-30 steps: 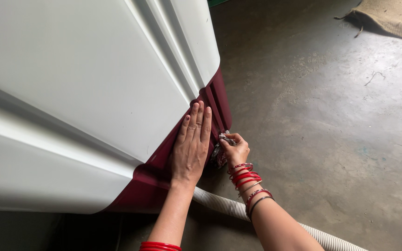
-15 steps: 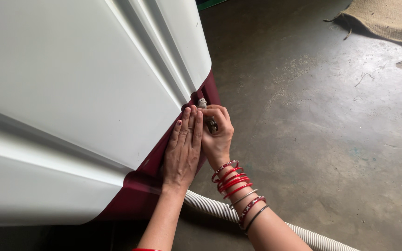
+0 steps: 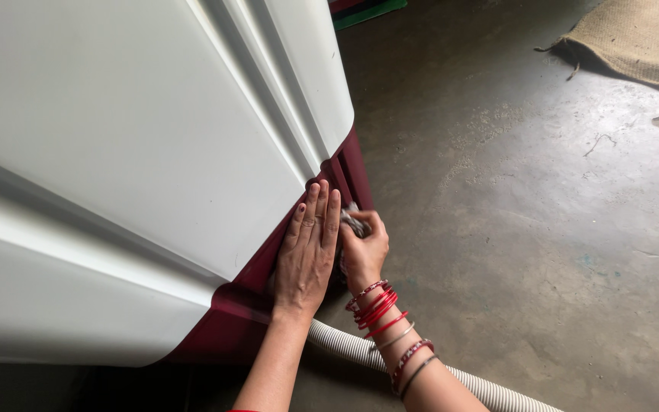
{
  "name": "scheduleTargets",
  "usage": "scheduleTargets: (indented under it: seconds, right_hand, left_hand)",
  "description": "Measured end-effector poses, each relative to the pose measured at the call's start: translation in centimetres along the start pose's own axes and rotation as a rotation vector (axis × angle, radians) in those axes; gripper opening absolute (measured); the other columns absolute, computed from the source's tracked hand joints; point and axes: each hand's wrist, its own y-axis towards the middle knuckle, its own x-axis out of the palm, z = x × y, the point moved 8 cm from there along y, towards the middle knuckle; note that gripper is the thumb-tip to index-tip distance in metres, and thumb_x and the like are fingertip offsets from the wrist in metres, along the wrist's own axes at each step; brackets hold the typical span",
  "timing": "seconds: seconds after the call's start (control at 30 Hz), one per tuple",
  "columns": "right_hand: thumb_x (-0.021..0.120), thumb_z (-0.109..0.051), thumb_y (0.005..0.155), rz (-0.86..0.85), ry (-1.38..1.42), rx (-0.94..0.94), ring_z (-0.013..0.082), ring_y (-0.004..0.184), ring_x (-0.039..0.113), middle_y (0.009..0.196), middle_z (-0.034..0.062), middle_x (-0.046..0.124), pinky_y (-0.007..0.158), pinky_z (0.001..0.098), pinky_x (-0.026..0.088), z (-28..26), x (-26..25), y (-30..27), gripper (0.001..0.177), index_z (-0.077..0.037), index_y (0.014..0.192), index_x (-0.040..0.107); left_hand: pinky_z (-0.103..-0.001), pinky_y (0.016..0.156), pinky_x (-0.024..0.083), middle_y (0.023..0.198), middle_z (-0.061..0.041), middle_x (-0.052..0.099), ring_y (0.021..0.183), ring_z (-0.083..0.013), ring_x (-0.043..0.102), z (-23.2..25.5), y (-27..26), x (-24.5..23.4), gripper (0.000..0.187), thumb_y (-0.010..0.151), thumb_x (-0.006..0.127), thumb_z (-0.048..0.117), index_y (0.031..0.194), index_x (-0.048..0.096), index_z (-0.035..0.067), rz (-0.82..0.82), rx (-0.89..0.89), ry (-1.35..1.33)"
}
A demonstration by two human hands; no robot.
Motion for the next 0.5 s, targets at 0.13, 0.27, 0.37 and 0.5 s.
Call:
scheduleTargets:
  seconds: [0.13, 0.27, 0.37, 0.5]
  right_hand:
    - [0.075, -0.005, 0.085, -0.048, 0.11, -0.392, 0.0203, 0.093, 0.07, 0.102, 0.0081, 0.068, 0.084, 0.0325, 0.056, -9.7, 0.9, -0.4, 0.015, -0.006, 0.099, 0.07]
    - [0.07, 0.002, 0.089, 0.067, 0.062, -0.556, 0.0246, 0.097, 0.067, 0.105, 0.0105, 0.062, 0.086, 0.0339, 0.055, -11.4, 0.6, -0.4, 0.018, -0.005, 0.105, 0.066]
    - [0.064, 0.003, 0.086, 0.064, -0.002, -0.334, 0.0238, 0.094, 0.07, 0.107, 0.01, 0.061, 0.083, 0.0333, 0.058, -5.6, 0.6, 2.5, 0.019, -0.006, 0.103, 0.064]
    - [0.067, -0.004, 0.086, 0.045, -0.109, -0.137, 0.023, 0.093, 0.073, 0.101, 0.012, 0.07, 0.085, 0.0352, 0.058, 3.7, -0.1, 4.4, 0.015, -0.006, 0.101, 0.065]
  left_hand:
    - [-0.039, 0.129, 0.001, 0.172, -0.018, 0.014, 0.159, -0.0245, 0.012, 0.3, 0.2, 0.3, 0.075, 0.105, 0.043, 0.027, 0.161, 0.006, -0.005, -0.015, -0.006, -0.009]
    - [-0.039, 0.128, 0.002, 0.172, -0.019, 0.016, 0.159, -0.0265, 0.013, 0.2, 0.2, 0.0, 0.074, 0.107, 0.041, 0.028, 0.164, 0.006, -0.004, 0.047, -0.004, -0.09]
    - [-0.039, 0.128, 0.003, 0.171, -0.018, 0.016, 0.158, -0.0245, 0.012, 0.3, 0.1, 0.4, 0.07, 0.105, 0.041, 0.02, 0.16, 0.005, -0.003, -0.01, -0.001, -0.053]
    - [-0.039, 0.129, 0.003, 0.171, -0.017, 0.015, 0.158, -0.0238, 0.012, 0.0, 0.3, 0.1, 0.07, 0.105, 0.041, 0.018, 0.161, 0.004, -0.002, 0.036, -0.032, -0.126]
